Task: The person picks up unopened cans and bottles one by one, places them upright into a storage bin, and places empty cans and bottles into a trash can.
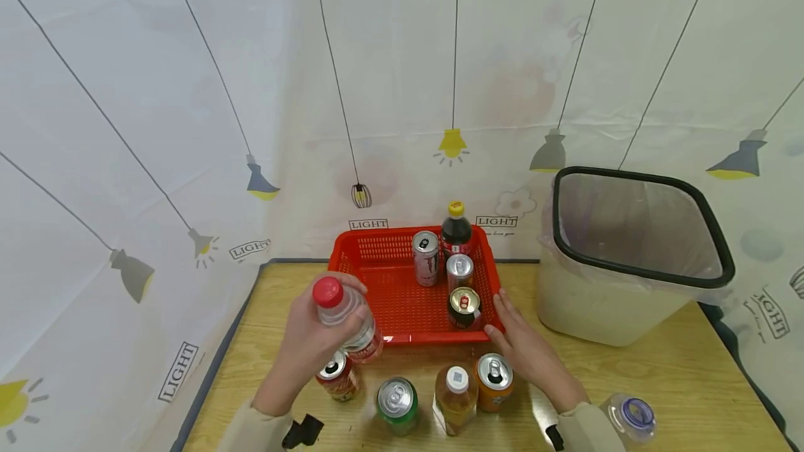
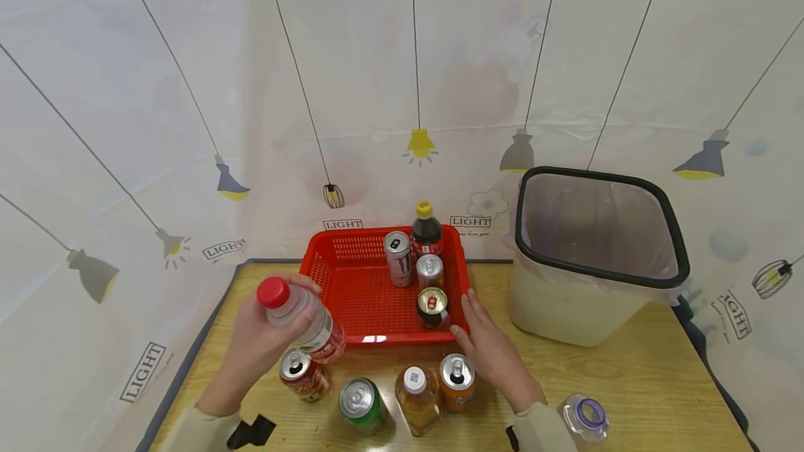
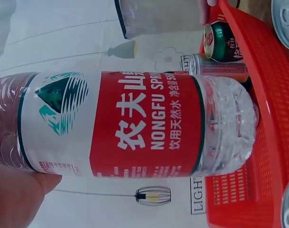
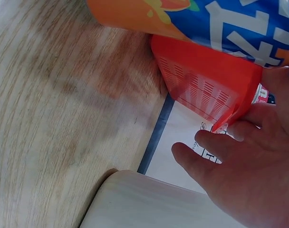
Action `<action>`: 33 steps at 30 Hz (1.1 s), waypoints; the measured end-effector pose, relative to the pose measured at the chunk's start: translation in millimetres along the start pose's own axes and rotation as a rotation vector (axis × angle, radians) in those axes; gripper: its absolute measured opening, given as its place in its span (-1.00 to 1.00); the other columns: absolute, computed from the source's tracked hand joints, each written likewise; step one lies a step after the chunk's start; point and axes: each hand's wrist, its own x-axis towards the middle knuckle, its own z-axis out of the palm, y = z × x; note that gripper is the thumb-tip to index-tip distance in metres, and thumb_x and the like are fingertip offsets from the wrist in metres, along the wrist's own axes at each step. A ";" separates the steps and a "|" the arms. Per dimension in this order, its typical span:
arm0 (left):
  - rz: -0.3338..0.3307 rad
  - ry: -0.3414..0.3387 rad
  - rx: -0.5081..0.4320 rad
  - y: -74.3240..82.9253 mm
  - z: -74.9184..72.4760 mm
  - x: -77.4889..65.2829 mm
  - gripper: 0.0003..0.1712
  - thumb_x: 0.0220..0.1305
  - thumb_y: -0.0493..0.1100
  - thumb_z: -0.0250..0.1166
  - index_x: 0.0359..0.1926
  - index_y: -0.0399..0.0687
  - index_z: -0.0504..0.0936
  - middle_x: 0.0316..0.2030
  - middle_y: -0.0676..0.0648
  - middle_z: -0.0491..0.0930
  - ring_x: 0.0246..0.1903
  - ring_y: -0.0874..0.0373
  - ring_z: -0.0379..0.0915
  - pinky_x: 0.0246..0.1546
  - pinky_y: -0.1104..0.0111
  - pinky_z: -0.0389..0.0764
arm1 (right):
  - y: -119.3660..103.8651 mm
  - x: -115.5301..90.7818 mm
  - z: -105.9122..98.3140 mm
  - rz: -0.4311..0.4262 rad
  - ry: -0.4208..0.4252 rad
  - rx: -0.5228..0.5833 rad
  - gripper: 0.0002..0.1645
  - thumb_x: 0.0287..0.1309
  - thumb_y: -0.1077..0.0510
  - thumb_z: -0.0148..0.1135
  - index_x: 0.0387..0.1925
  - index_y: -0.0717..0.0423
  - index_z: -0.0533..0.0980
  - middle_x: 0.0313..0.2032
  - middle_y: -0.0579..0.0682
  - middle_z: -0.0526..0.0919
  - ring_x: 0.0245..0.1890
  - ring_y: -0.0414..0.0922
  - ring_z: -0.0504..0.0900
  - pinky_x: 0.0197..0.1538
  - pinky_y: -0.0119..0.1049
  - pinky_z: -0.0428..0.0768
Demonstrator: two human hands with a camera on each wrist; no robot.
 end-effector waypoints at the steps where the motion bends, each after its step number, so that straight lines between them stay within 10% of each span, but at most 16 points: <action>1: -0.008 -0.005 -0.006 -0.8 3.2 4.8 -0.66 0.18 -0.43 0.42 -0.04 -0.13 0.60 -0.16 -0.04 0.69 -0.20 0.08 0.65 -0.11 0.21 0.71 | 0.3 0.1 0.1 -0.003 0.002 0.001 -0.19 0.56 0.03 0.09 0.57 0.37 0.05 0.60 0.29 -0.08 0.55 0.27 0.05 0.47 0.28 0.18; 16: -0.106 -0.005 -0.046 -27.8 56.6 70.5 -0.67 0.32 -0.20 0.43 0.04 -0.10 0.54 -0.12 -0.06 0.69 -0.09 0.06 0.64 0.04 0.06 0.66 | 2.2 0.4 0.9 -0.018 0.012 0.011 -0.18 0.54 0.03 0.12 0.55 0.41 0.07 0.58 0.35 -0.02 0.55 0.29 0.05 0.47 0.29 0.17; 33: -0.307 0.125 -0.039 -86.4 102.2 86.6 -0.55 0.33 -0.09 0.43 0.13 -0.11 0.49 0.00 -0.17 0.68 0.03 0.01 0.62 0.15 0.03 0.63 | 2.3 -0.8 -0.9 -0.008 0.011 0.009 -0.18 0.55 0.01 0.11 0.56 0.37 0.08 0.59 0.30 -0.03 0.54 0.31 0.06 0.48 0.28 0.16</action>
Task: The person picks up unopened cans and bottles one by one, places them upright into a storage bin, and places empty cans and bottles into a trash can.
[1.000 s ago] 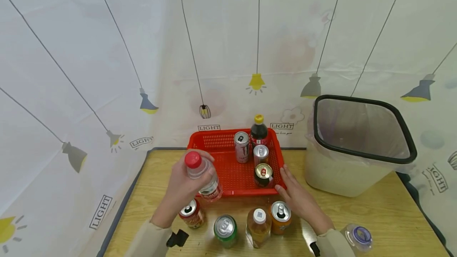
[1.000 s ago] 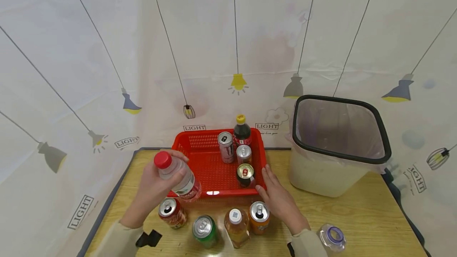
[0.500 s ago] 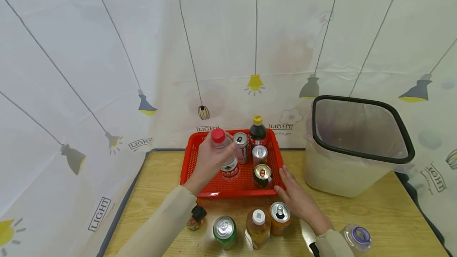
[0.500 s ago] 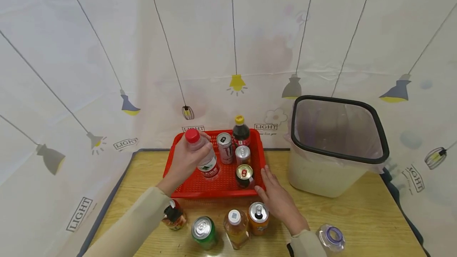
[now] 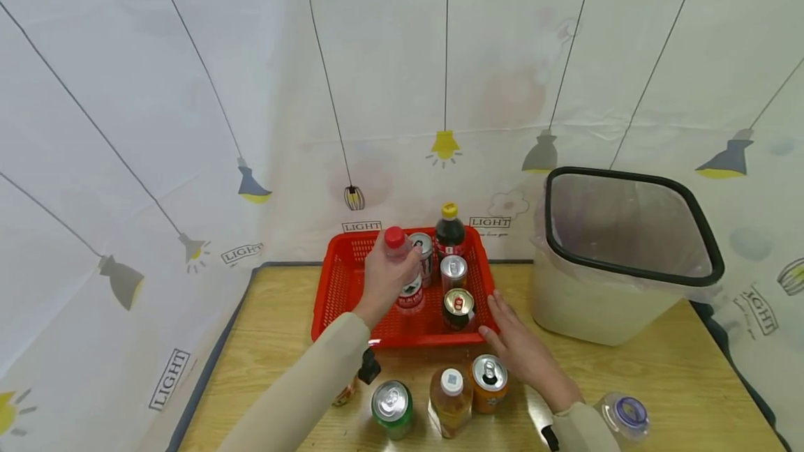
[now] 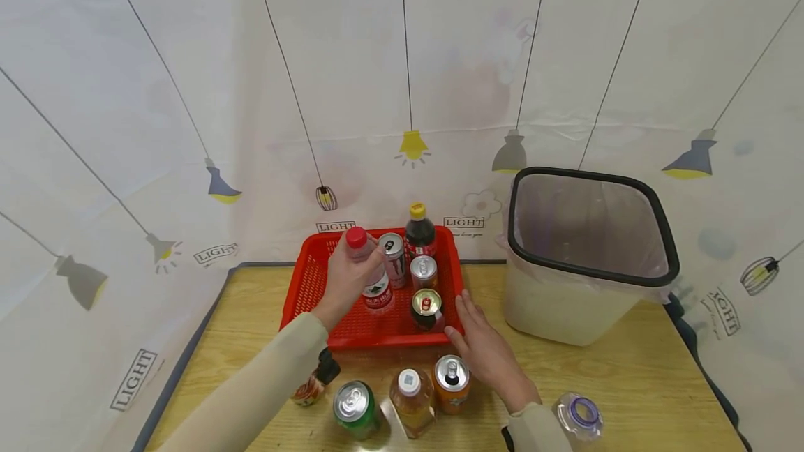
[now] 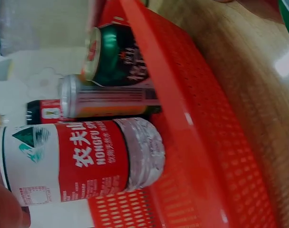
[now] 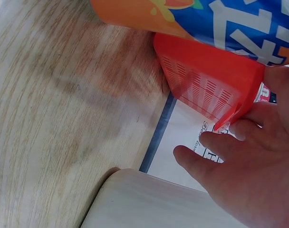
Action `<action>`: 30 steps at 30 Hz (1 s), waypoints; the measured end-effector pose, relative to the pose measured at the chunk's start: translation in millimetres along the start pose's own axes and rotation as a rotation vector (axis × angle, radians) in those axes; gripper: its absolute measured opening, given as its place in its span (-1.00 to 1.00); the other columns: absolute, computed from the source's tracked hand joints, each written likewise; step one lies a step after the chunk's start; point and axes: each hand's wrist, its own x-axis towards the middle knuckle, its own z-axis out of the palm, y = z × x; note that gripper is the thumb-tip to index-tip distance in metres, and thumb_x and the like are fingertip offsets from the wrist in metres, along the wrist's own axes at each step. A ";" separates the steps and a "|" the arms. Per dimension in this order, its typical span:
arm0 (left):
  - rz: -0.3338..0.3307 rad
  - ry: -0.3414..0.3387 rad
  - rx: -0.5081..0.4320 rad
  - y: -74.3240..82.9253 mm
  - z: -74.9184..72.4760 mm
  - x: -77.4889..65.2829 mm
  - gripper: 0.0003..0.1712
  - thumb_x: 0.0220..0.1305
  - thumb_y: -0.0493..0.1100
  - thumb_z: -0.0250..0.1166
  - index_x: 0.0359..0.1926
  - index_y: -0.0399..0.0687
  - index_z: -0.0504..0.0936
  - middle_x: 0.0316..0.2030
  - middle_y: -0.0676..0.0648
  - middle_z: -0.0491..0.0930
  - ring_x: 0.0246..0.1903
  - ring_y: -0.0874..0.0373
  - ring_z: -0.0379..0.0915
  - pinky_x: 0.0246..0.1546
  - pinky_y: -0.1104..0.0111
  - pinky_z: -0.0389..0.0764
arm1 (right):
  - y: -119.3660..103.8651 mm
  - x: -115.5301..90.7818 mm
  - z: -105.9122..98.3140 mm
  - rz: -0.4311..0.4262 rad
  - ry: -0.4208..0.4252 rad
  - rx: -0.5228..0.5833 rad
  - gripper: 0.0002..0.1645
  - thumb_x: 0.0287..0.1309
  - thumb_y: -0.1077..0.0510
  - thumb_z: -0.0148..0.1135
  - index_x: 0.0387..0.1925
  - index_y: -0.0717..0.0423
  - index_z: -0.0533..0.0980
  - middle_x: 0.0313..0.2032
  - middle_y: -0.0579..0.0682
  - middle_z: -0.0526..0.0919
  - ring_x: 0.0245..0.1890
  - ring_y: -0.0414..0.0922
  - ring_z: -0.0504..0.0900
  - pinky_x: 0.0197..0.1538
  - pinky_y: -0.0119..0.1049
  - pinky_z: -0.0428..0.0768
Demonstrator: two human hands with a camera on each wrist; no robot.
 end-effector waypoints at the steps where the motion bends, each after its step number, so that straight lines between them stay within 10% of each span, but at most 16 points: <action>1: -0.012 0.009 0.002 -2.5 2.2 1.2 -0.53 0.34 -0.08 0.43 0.15 -0.09 0.49 0.04 -0.19 0.67 0.06 0.00 0.61 0.17 0.03 0.62 | -0.1 0.2 0.4 0.004 -0.002 0.002 -0.18 0.55 0.02 0.11 0.57 0.36 0.07 0.60 0.29 -0.04 0.54 0.30 0.06 0.48 0.27 0.16; 15: -0.055 0.207 0.018 -23.7 38.6 17.1 -0.64 0.29 -0.16 0.42 0.03 -0.14 0.52 -0.17 -0.09 0.69 -0.16 0.01 0.62 0.02 0.09 0.67 | -0.3 1.4 1.4 0.005 0.004 0.012 -0.19 0.56 0.02 0.10 0.57 0.38 0.07 0.59 0.30 -0.05 0.54 0.32 0.05 0.47 0.30 0.15; 30: 0.036 0.154 0.097 -46.2 58.9 13.1 -0.48 0.29 -0.15 0.46 0.21 -0.14 0.52 -0.02 -0.09 0.62 -0.03 0.05 0.58 0.12 0.15 0.62 | 1.9 1.2 2.2 -0.002 0.003 0.011 -0.17 0.57 -0.02 0.08 0.57 0.37 0.06 0.60 0.30 -0.05 0.54 0.30 0.06 0.47 0.28 0.18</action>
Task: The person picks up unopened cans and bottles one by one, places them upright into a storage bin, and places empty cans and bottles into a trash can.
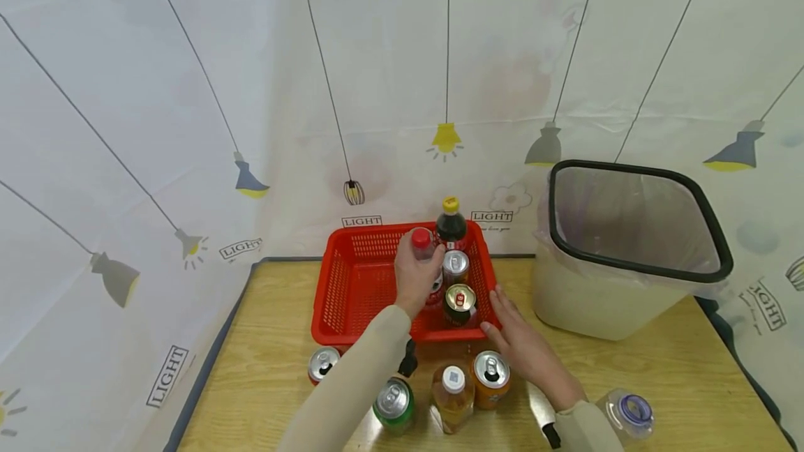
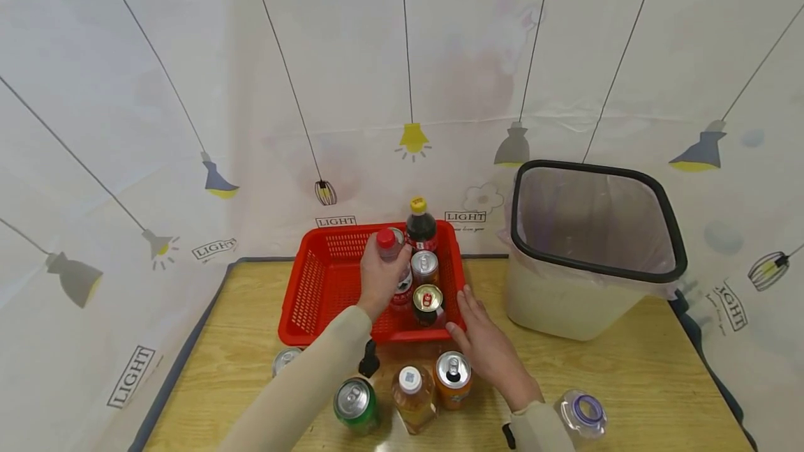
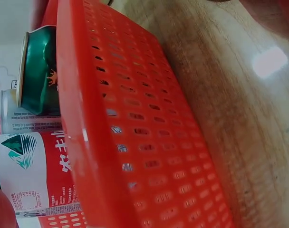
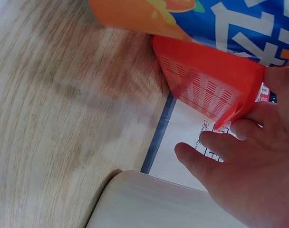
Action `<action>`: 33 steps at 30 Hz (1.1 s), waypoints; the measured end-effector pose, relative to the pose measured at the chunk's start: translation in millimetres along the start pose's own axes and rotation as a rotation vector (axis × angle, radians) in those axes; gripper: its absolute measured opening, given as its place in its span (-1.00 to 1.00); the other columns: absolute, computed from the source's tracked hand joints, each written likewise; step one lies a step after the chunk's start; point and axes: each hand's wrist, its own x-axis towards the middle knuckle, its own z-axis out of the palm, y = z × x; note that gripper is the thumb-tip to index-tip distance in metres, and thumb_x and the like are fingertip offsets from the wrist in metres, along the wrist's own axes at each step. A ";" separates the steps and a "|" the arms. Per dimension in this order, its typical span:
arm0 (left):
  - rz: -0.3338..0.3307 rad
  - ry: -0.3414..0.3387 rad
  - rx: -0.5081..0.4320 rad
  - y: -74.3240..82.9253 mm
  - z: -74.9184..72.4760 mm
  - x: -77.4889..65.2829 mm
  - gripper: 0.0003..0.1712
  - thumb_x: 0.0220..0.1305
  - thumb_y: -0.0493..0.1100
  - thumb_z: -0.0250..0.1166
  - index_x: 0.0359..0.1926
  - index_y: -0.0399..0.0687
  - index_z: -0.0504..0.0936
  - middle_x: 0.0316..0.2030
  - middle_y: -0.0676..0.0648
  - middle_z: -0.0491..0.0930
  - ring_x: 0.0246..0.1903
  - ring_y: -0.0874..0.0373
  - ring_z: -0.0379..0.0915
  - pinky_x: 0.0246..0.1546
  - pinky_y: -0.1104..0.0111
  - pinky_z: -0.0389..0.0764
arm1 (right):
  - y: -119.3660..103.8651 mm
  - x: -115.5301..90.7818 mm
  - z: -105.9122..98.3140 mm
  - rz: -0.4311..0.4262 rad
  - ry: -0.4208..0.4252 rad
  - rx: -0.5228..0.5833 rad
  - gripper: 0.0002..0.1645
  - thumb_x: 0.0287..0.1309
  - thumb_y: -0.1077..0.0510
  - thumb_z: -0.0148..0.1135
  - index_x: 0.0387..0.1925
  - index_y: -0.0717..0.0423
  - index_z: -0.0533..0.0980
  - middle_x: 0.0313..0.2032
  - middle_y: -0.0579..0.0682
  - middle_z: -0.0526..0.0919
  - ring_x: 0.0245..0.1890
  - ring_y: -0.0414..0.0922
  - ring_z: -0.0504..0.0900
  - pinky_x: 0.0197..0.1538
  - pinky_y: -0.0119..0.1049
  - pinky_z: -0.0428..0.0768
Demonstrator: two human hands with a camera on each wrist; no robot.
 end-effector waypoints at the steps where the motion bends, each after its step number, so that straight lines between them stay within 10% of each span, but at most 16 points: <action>1: 0.003 0.003 0.001 -0.7 -0.1 0.0 -0.47 0.28 -0.14 0.46 0.21 -0.14 0.52 -0.02 -0.09 0.62 -0.02 0.04 0.58 0.12 0.14 0.62 | -0.6 0.0 0.0 0.000 -0.001 0.000 -0.17 0.57 -0.02 0.08 0.57 0.37 0.06 0.60 0.30 -0.05 0.54 0.31 0.06 0.47 0.28 0.17; 17: 0.027 -0.051 0.068 -9.6 -4.6 8.2 -0.42 0.28 -0.09 0.46 0.26 -0.12 0.52 0.04 -0.08 0.48 0.06 0.03 0.49 0.19 0.08 0.55 | -8.0 0.7 -0.3 -0.016 0.007 0.014 -0.17 0.56 0.01 0.10 0.57 0.37 0.05 0.59 0.31 -0.05 0.54 0.31 0.05 0.48 0.28 0.15; 33: -0.116 -0.115 0.193 7.3 -6.2 6.9 -0.36 0.23 0.06 0.50 0.22 -0.02 0.46 0.11 -0.04 0.43 0.16 -0.01 0.38 0.26 -0.04 0.30 | -2.5 0.2 0.1 -0.014 -0.008 0.019 -0.18 0.57 0.02 0.09 0.56 0.41 0.04 0.59 0.33 -0.07 0.55 0.32 0.03 0.48 0.29 0.13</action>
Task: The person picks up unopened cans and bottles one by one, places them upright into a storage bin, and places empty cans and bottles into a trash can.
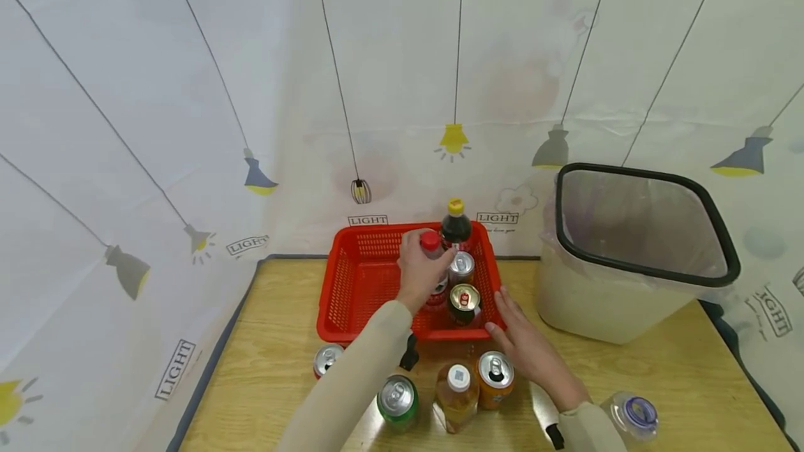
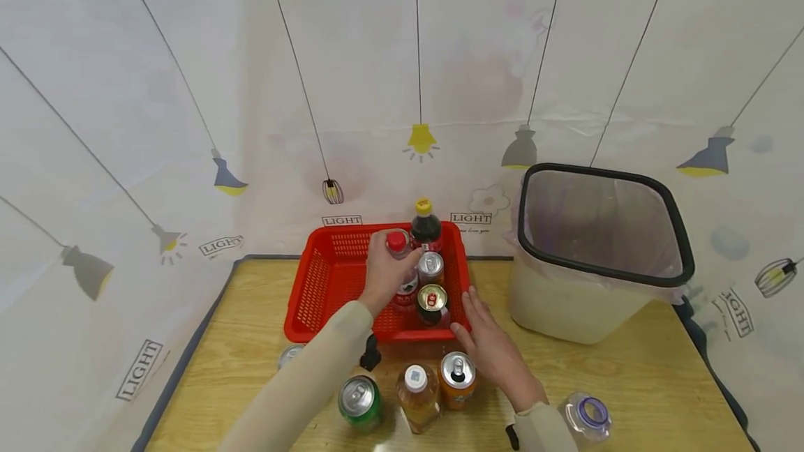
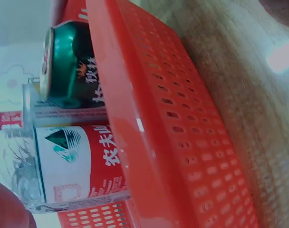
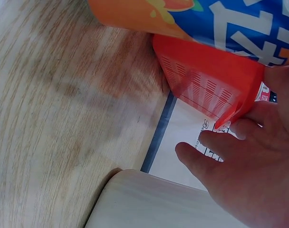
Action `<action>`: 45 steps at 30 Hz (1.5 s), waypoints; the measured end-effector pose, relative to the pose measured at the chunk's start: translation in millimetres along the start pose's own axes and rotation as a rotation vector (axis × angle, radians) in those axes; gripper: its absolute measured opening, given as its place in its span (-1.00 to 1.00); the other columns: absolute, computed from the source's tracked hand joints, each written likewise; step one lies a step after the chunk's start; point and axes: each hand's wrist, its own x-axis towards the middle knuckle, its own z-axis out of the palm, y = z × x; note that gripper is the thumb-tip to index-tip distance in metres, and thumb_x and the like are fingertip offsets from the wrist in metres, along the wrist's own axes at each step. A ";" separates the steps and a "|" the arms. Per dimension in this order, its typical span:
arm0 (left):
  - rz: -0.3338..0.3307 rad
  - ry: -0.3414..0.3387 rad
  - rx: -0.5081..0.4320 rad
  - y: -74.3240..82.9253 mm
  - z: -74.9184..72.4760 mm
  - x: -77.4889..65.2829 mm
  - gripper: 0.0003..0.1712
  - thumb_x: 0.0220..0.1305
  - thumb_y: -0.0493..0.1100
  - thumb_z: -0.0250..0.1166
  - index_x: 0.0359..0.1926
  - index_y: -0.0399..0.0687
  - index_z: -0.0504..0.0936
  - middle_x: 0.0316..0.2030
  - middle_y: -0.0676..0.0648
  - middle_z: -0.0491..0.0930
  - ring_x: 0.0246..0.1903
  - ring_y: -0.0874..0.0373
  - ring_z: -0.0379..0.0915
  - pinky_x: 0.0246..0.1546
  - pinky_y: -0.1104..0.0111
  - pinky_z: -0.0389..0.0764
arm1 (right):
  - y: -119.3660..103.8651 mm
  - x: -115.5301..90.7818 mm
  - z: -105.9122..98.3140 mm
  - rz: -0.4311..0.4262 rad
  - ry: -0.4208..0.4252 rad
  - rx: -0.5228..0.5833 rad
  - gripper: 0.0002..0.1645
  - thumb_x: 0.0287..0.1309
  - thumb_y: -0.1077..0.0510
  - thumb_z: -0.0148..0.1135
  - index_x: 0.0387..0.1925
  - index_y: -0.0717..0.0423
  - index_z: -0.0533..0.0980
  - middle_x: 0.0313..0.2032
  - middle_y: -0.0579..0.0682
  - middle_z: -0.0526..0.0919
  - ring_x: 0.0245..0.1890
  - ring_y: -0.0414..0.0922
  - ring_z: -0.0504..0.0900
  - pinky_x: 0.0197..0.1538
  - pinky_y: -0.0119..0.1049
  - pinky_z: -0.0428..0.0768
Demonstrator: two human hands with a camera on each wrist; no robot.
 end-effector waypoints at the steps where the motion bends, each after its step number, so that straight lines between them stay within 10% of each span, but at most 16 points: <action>1: -0.007 -0.008 -0.004 1.7 -0.7 -1.1 -0.34 0.22 0.07 0.50 0.24 -0.02 0.45 0.12 -0.04 0.43 0.16 0.00 0.38 0.27 -0.03 0.33 | 0.7 0.0 0.3 0.000 0.000 -0.004 -0.18 0.57 0.02 0.08 0.56 0.41 0.04 0.59 0.33 -0.07 0.55 0.32 0.03 0.48 0.29 0.13; 9: 0.004 -0.048 -0.085 14.5 -14.5 -12.4 -0.09 0.21 0.09 0.53 0.48 0.05 0.31 0.34 -0.08 0.38 0.25 0.02 0.44 0.29 0.04 0.52 | 1.6 -0.1 -0.3 0.014 -0.003 -0.002 -0.18 0.57 0.01 0.08 0.57 0.38 0.04 0.60 0.30 -0.08 0.55 0.31 0.03 0.48 0.28 0.13; 34: 0.133 -0.175 -0.152 44.0 -83.9 -44.2 -0.19 0.28 0.18 0.43 0.48 0.37 0.29 0.45 0.16 0.27 0.44 0.12 0.19 0.39 -0.12 0.35 | 0.7 -0.5 0.0 0.023 -0.006 -0.001 -0.17 0.58 0.00 0.07 0.59 0.35 0.01 0.61 0.30 -0.10 0.56 0.30 0.01 0.48 0.30 0.13; 45: 0.288 -0.196 -0.183 43.0 -103.5 -71.7 -0.21 0.28 0.01 0.45 0.47 0.32 0.34 0.45 0.20 0.27 0.47 0.18 0.14 0.44 -0.17 0.22 | -0.7 -1.0 -0.5 0.026 -0.008 -0.008 -0.17 0.58 0.00 0.07 0.59 0.34 0.01 0.61 0.29 -0.11 0.56 0.30 0.02 0.48 0.30 0.13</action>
